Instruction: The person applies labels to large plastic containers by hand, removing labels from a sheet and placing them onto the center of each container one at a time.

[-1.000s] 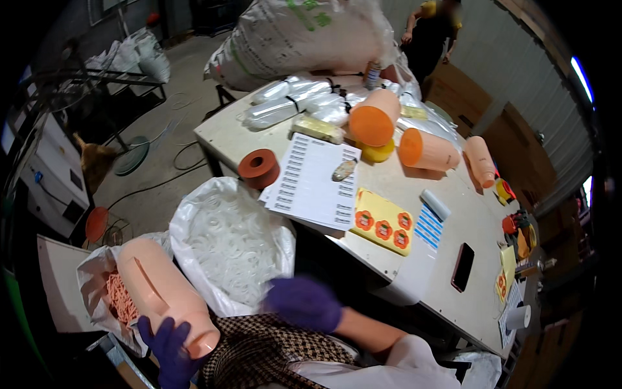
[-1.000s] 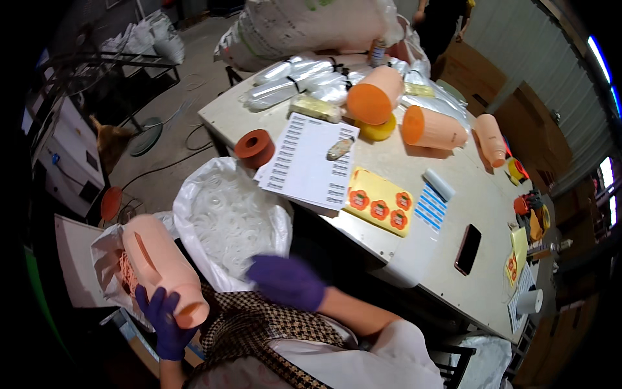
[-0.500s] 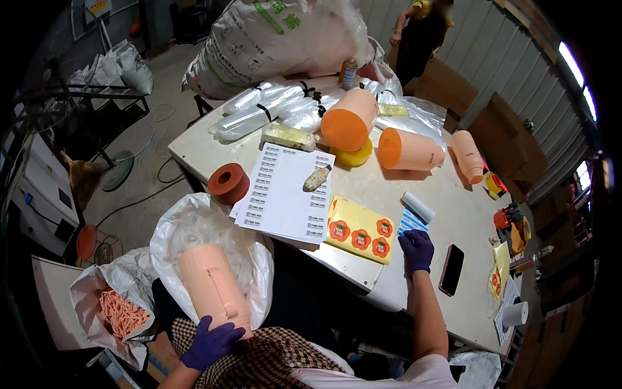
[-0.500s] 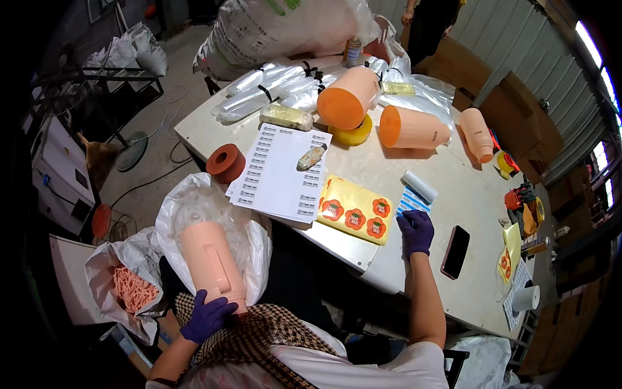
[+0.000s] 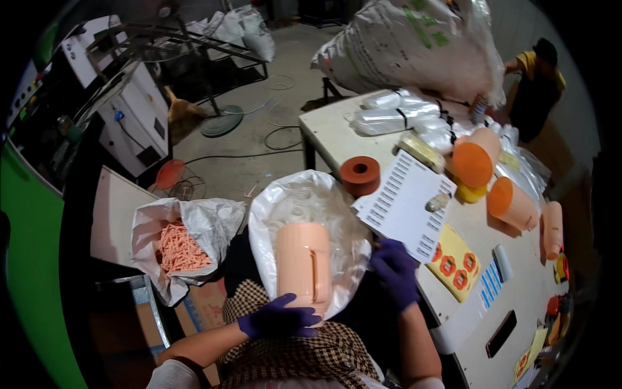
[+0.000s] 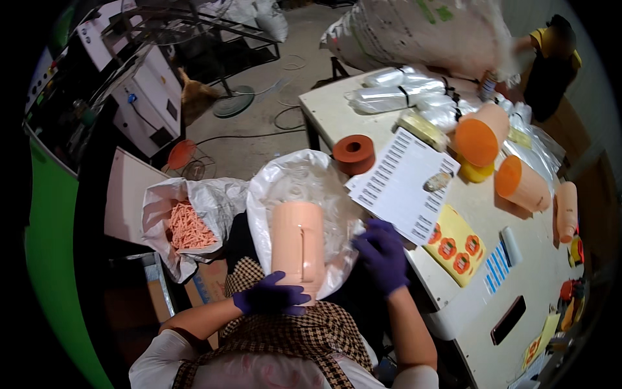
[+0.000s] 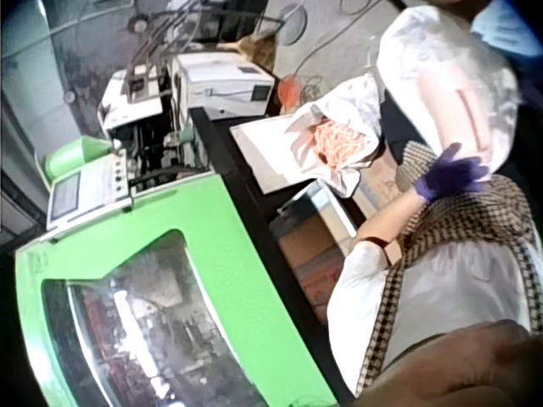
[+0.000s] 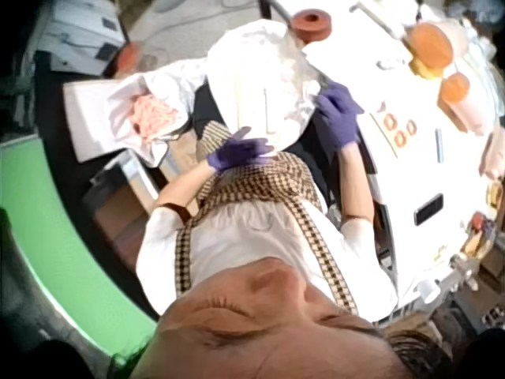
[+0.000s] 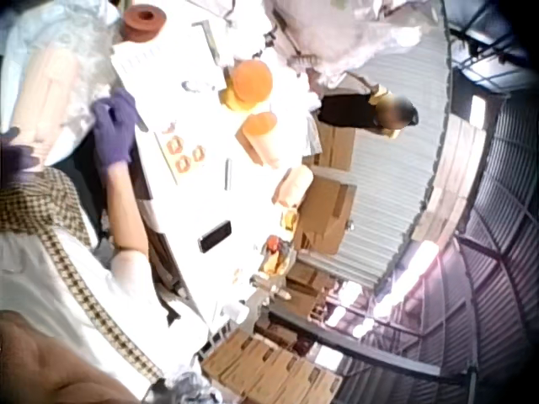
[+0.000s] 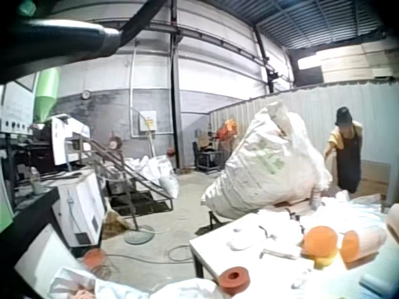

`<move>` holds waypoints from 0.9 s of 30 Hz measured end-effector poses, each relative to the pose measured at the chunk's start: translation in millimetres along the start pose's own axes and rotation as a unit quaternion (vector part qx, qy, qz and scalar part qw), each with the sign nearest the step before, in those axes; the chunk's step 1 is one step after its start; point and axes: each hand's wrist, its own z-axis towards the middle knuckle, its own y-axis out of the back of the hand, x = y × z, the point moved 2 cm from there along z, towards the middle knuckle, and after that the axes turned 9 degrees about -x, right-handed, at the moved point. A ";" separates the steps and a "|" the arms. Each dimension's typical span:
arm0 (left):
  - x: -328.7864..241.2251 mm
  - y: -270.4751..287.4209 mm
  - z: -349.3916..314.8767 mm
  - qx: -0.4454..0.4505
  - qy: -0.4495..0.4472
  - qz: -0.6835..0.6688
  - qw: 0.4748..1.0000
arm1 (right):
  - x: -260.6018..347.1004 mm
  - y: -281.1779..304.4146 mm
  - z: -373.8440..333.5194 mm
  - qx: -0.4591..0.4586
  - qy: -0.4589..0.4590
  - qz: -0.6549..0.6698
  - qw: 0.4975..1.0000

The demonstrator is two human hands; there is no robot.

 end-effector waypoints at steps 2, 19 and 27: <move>-0.8 -1.0 2.5 -0.009 -0.021 -0.007 1.000 | -14.0 -57.0 33.6 0.087 0.028 -0.025 0.995; 82.5 -38.3 -13.7 -0.105 0.342 -0.772 0.525 | -53.8 -141.1 67.6 0.264 -0.138 -0.034 0.954; 113.0 -68.0 -72.1 -0.020 0.536 -0.761 0.366 | -34.7 -126.5 63.2 0.071 -0.213 0.098 0.970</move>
